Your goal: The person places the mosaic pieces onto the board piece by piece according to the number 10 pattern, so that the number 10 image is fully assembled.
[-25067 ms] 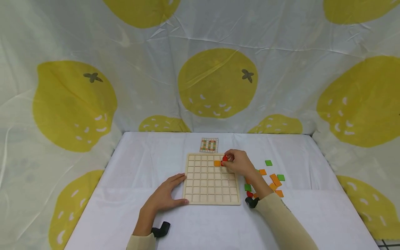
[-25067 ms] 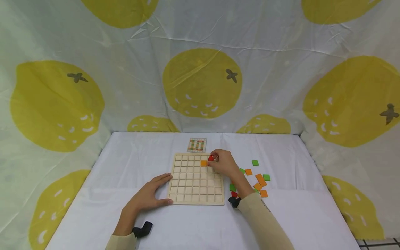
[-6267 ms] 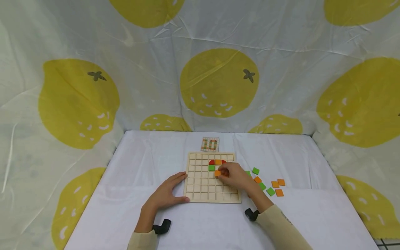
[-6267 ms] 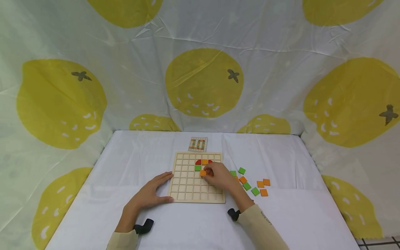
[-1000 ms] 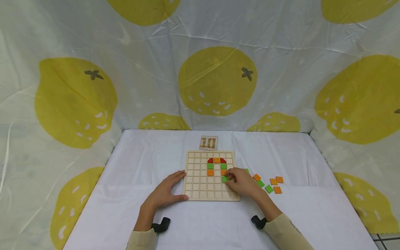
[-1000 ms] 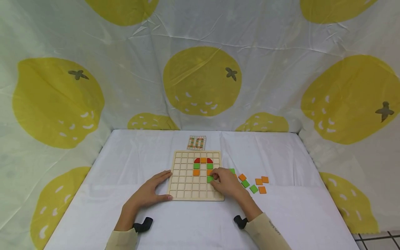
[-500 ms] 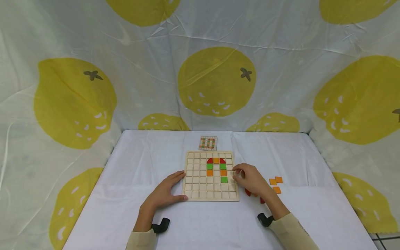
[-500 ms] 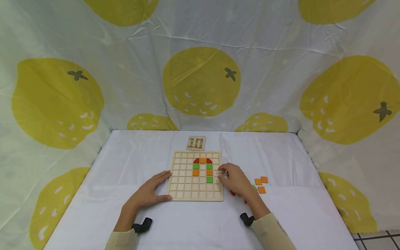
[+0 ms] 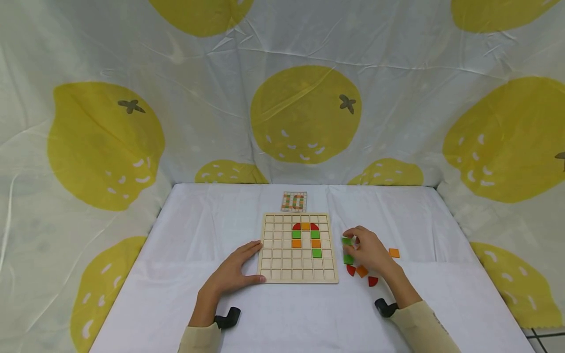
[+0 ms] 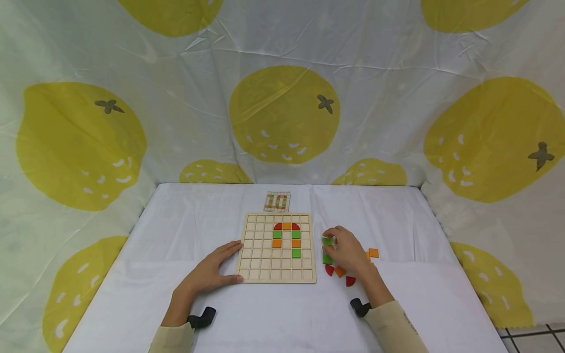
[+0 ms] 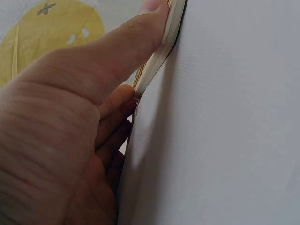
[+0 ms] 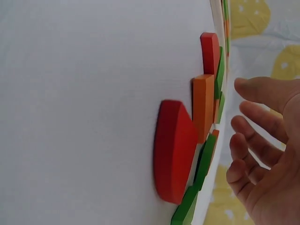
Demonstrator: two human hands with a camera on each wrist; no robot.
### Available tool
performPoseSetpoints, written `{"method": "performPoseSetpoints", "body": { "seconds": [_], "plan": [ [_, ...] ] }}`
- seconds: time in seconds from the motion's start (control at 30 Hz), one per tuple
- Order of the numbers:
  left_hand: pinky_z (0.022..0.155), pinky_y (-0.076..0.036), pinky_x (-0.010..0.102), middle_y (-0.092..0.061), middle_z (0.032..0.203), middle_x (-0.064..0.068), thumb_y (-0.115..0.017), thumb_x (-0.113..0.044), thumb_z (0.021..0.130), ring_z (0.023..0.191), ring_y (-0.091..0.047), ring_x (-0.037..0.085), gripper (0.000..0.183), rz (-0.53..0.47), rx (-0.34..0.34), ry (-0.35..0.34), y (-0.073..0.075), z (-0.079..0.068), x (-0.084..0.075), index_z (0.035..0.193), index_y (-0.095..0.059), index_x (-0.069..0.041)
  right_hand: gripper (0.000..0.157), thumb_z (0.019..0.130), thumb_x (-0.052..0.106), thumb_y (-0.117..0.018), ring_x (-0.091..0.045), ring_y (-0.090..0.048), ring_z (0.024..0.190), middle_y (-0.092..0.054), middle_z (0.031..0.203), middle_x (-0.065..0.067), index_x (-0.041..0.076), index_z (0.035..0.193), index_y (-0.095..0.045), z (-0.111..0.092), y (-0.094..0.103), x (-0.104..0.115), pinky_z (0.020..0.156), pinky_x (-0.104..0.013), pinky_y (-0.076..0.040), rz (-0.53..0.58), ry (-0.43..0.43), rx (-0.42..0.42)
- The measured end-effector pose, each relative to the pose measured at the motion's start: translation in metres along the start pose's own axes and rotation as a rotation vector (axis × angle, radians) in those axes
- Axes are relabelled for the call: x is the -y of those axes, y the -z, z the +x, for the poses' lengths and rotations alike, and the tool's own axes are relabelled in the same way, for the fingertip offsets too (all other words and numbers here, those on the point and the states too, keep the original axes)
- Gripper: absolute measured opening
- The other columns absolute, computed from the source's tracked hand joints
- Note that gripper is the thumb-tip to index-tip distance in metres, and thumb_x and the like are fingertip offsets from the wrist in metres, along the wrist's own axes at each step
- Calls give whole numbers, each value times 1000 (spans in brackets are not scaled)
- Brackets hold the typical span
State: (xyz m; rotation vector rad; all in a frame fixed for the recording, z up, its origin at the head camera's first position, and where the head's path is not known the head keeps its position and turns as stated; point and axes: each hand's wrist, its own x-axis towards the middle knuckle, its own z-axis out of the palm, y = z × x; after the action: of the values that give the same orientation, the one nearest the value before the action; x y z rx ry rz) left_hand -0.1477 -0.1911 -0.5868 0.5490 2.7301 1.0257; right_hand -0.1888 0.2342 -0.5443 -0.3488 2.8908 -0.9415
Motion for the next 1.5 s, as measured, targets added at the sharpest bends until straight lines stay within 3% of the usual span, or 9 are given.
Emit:
{"method": "performPoseSetpoints", "body": {
  "seconds": [0.43,0.77,0.97,1.3,1.5],
  "plan": [
    [122,-34,57,-37,167,-4,-82,-63,78,156,-32,28,97,-7,-12,-6,0,-1,-1,159,-43,-26,42,91,31,-79,-14,-51,78,-64,104,-5,5,124,-70,4,1,-13,69,-28,-46,-90,-24,28],
    [122,-34,57,-37,166,-3,-82,-64,78,156,-32,28,98,-11,-11,-16,2,0,-3,158,-44,-24,33,87,19,-77,-17,-54,83,-64,104,-6,7,117,-72,9,1,-13,72,-30,-47,-88,-44,45],
    [122,-33,56,-36,167,-5,-83,-62,77,156,-31,26,98,-8,-10,0,2,0,-3,159,-42,-26,29,88,21,-79,-17,-56,85,-65,102,-4,7,113,-74,10,1,-12,77,-34,-50,-105,-31,46],
    [122,-33,58,-37,167,-3,-82,-62,78,156,-31,28,97,-17,-2,11,2,-2,-3,158,-43,-24,28,92,22,-73,-16,-56,80,-69,97,-3,8,115,-70,8,0,-3,70,-28,-50,-60,-63,-1],
    [123,-33,55,-35,167,-6,-82,-64,77,157,-30,25,98,-9,-2,11,2,0,-3,159,-42,-27,29,92,20,-74,-15,-54,79,-65,93,-1,7,118,-70,10,-4,9,62,-23,-48,-7,-24,-8]
  ]
}}
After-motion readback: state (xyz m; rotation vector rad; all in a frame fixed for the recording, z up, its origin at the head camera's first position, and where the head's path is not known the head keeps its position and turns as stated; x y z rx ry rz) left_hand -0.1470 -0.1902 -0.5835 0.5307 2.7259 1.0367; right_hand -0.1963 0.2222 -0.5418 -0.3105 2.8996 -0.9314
